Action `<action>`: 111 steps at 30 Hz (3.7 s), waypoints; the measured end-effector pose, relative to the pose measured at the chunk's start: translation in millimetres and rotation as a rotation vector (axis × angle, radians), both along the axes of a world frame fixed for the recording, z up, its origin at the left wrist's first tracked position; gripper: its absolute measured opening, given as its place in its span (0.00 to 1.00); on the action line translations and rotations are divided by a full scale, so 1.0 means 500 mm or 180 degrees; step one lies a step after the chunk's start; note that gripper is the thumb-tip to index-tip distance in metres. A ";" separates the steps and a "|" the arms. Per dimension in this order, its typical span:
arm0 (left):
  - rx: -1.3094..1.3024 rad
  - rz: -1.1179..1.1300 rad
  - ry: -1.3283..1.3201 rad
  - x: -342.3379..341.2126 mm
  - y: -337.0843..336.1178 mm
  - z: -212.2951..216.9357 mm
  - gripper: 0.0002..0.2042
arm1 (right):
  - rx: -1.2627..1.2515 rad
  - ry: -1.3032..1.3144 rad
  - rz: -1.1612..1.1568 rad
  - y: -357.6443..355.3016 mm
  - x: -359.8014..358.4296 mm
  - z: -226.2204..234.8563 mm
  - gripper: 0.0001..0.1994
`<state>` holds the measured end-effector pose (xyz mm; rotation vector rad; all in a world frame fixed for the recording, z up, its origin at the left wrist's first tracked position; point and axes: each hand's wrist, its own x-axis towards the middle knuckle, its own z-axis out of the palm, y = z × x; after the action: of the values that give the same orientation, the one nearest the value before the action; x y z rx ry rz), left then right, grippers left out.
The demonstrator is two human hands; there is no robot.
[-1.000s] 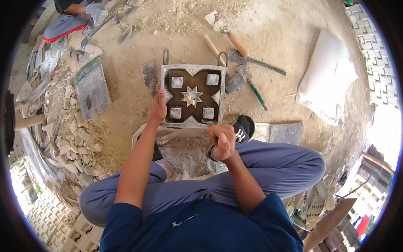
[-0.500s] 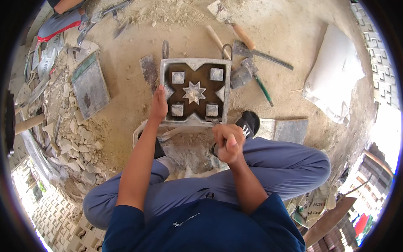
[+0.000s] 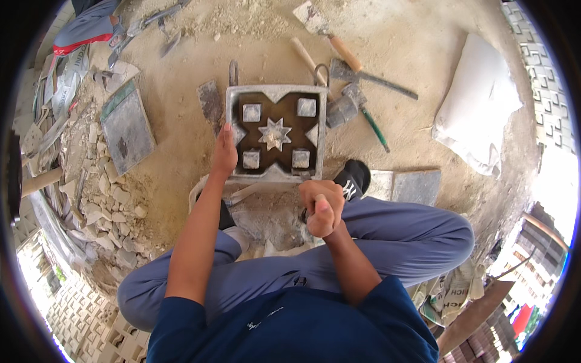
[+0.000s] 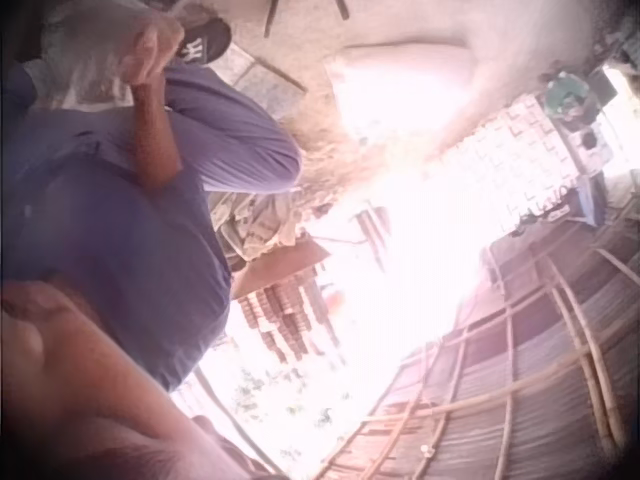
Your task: The person carves a star pattern into a square stone tile using a chisel and a hammer, while adding light-colored sand or powder to the indentations.
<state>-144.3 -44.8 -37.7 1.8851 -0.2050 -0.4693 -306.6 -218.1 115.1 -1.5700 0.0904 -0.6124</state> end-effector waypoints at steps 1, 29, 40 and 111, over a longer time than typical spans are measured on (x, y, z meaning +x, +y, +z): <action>-0.0013 0.0151 0.0196 -0.005 -0.010 0.007 0.30 | -0.0018 0.0254 0.0032 -0.004 -0.020 0.012 0.28; 0.0061 0.0171 0.0006 0.015 0.023 -0.019 0.32 | -0.0218 -0.0373 -0.0102 0.016 -0.002 -0.022 0.27; 0.0013 0.0033 -0.0060 0.003 0.000 0.019 0.34 | 0.0192 -0.0287 0.0088 0.009 -0.024 0.029 0.30; -0.0012 0.0221 -0.0367 0.009 0.002 -0.010 0.28 | -0.0099 0.0408 0.0131 -0.018 0.004 0.008 0.32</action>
<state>-139.7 -44.1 -42.9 1.9106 -0.2157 -0.3133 -304.4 -227.2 119.2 -1.6370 0.1451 -0.4826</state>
